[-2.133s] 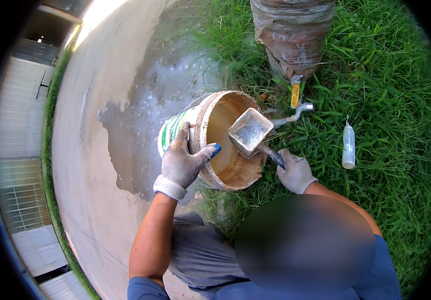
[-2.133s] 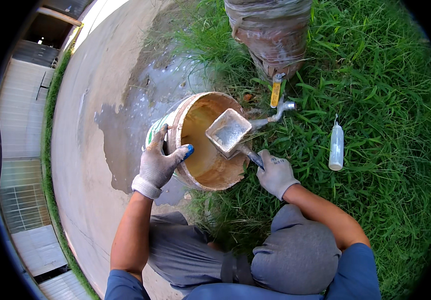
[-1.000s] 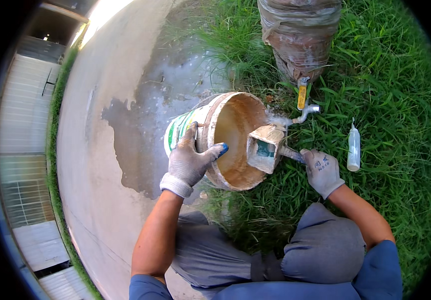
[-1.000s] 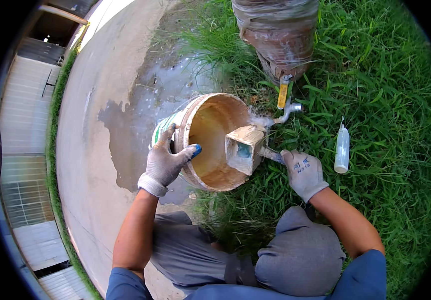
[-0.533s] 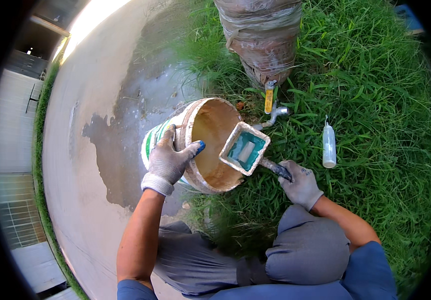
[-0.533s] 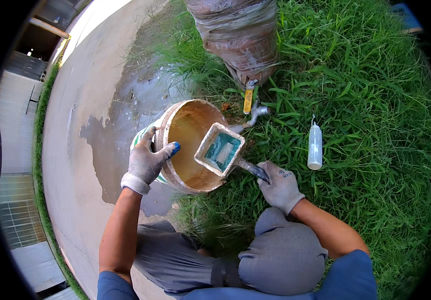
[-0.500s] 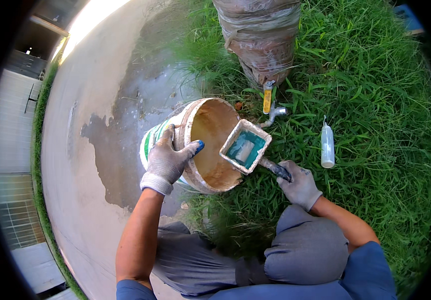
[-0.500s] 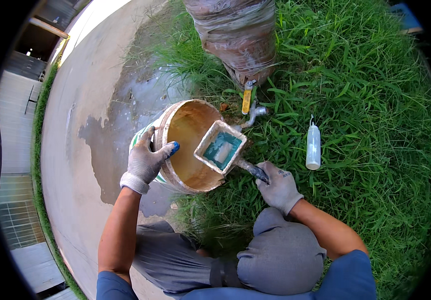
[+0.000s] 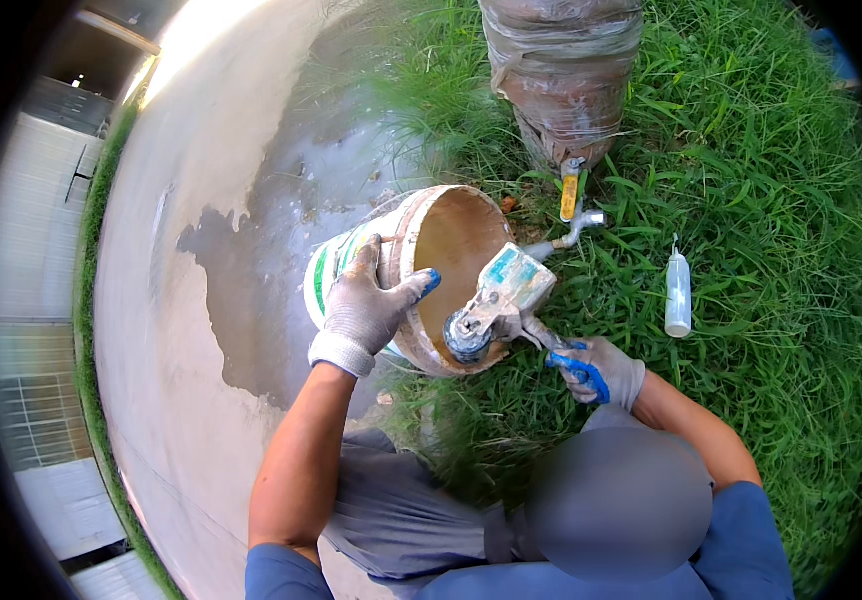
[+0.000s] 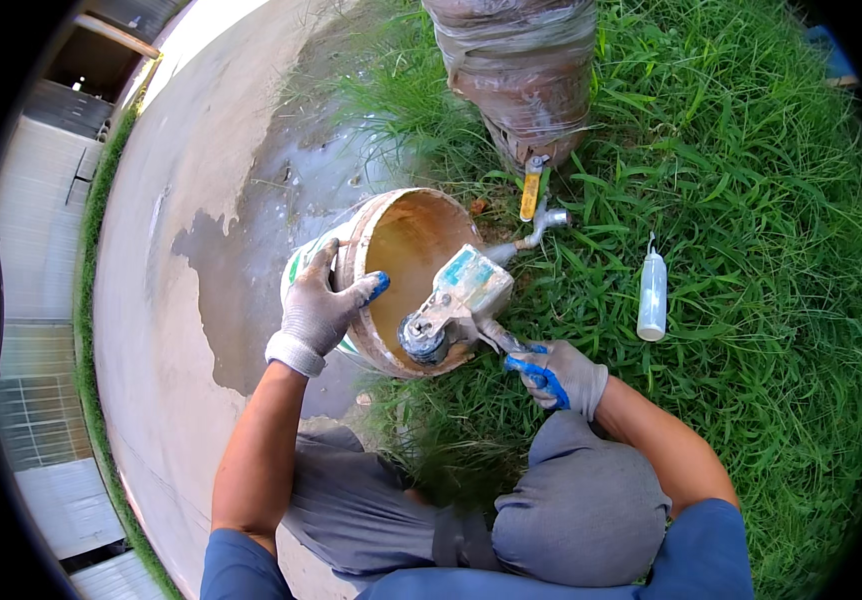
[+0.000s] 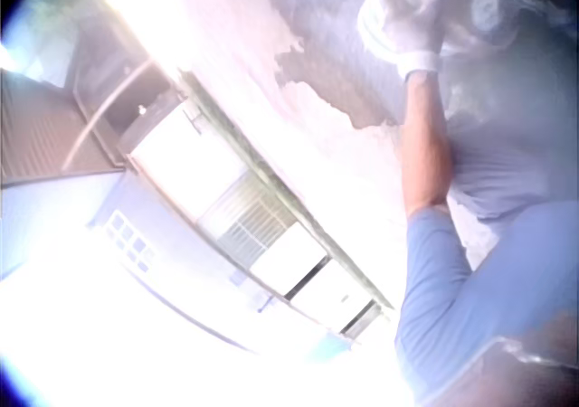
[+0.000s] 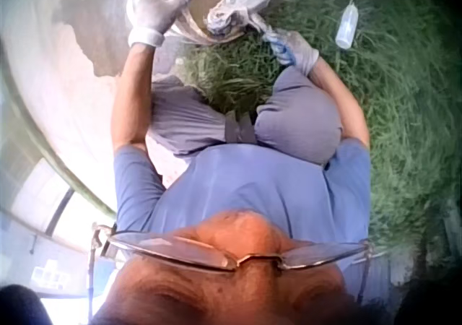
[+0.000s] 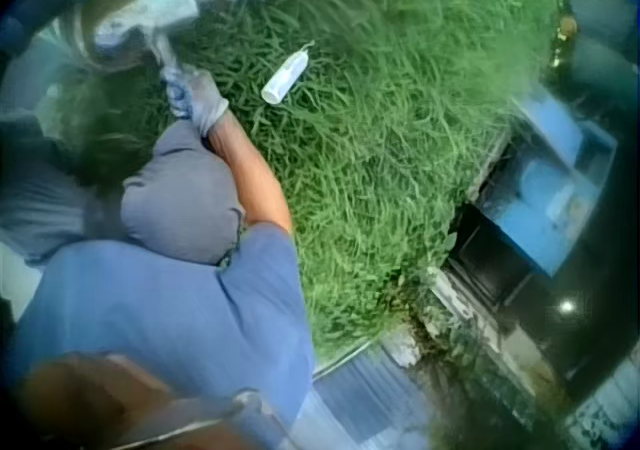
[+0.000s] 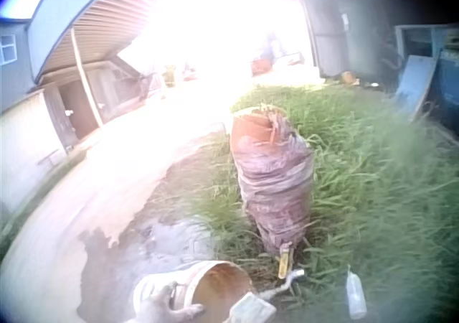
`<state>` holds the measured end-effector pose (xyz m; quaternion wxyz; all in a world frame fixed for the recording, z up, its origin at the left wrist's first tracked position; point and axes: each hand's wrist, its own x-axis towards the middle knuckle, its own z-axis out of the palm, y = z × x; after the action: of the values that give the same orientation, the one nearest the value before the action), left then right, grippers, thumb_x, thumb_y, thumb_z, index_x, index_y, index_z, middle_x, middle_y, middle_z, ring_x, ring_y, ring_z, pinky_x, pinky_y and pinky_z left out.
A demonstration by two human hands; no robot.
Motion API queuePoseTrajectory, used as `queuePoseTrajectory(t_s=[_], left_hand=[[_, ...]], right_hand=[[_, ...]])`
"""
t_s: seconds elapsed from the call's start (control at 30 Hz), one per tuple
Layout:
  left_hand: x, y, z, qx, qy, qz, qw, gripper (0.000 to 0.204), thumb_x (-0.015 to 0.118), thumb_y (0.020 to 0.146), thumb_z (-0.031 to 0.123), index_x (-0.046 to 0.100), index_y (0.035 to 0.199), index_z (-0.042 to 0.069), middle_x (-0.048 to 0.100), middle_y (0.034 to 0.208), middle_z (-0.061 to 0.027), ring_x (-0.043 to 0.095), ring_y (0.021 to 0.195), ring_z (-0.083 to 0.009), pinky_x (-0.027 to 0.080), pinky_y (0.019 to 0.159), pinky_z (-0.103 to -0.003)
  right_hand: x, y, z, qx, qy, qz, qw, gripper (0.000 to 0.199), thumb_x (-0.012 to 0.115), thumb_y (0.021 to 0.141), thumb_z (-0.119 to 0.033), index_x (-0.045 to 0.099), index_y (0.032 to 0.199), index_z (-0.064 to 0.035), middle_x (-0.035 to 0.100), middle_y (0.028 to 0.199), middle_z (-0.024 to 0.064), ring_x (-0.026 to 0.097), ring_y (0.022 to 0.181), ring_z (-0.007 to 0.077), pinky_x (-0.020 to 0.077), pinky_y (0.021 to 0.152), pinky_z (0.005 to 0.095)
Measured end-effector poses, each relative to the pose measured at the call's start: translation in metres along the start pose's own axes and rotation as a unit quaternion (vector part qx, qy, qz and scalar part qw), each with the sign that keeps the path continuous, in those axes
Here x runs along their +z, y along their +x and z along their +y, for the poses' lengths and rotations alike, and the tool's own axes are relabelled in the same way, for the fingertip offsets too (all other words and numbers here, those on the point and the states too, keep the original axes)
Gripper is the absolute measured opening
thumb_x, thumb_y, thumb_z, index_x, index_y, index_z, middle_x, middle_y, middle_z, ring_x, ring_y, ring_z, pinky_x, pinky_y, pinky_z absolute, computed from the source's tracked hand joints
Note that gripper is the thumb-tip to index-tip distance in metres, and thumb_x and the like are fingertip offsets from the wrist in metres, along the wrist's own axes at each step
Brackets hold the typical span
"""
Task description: The person squats by a water tap and fills a bucket with water. They add liquid from a small bottle, scrub the bucket with a brush, rinse it repeatedly, and then carry the bucket away.
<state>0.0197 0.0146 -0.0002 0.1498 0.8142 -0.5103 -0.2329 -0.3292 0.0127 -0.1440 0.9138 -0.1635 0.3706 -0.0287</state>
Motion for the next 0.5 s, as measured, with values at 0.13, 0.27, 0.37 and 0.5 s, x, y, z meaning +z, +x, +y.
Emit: queuePoseTrajectory(t_s=[0.13,0.27,0.37,0.5], left_hand=[[-0.005,-0.004,0.006,-0.013,-0.006,-0.023,1.0,0.102,0.085,0.08,0.054,0.047,0.15,-0.009,0.062,0.139,-0.0293,0.063,0.129,-0.0336,0.049,0.108,-0.038],[-0.005,-0.004,-0.002,0.006,0.002,-0.01,1.0,0.103,0.085,0.08,0.055,0.046,0.15,-0.009,0.063,0.139,-0.0291,0.063,0.13,-0.0335,0.049,0.108,-0.038],[0.0,-0.003,-0.004,0.012,0.013,0.001,1.0,0.102,0.085,0.079,0.055,0.047,0.15,-0.008,0.065,0.137,-0.0283,0.064,0.128,-0.0334,0.05,0.107,-0.038],[-0.001,-0.001,-0.003,-0.002,-0.011,-0.007,1.0,0.099,0.086,0.079,0.054,0.05,0.149,-0.006,0.068,0.131,-0.0267,0.069,0.121,-0.0328,0.053,0.102,-0.039]], right_hand=[[-0.016,0.022,0.011,0.047,0.107,-0.078,0.99,0.038,0.041,0.112,-0.039,0.062,0.118,-0.0078,0.056,0.065,0.0033,0.047,0.042,0.02,0.0369,0.04,0.0341],[-0.013,0.029,0.011,0.042,0.141,-0.096,0.984,0.038,0.042,0.112,-0.039,0.063,0.119,-0.0074,0.057,0.066,0.0031,0.046,0.042,0.0181,0.0377,0.042,0.0333],[-0.012,0.031,0.009,0.028,0.161,-0.1,0.981,0.04,0.042,0.112,-0.039,0.063,0.118,-0.0064,0.058,0.066,0.003,0.045,0.042,0.0168,0.0379,0.042,0.0326],[-0.008,0.034,0.0,0.002,0.172,-0.093,0.981,0.043,0.045,0.11,-0.046,0.065,0.114,-0.0077,0.06,0.066,0.0027,0.043,0.039,0.0158,0.0334,0.04,0.0314]])
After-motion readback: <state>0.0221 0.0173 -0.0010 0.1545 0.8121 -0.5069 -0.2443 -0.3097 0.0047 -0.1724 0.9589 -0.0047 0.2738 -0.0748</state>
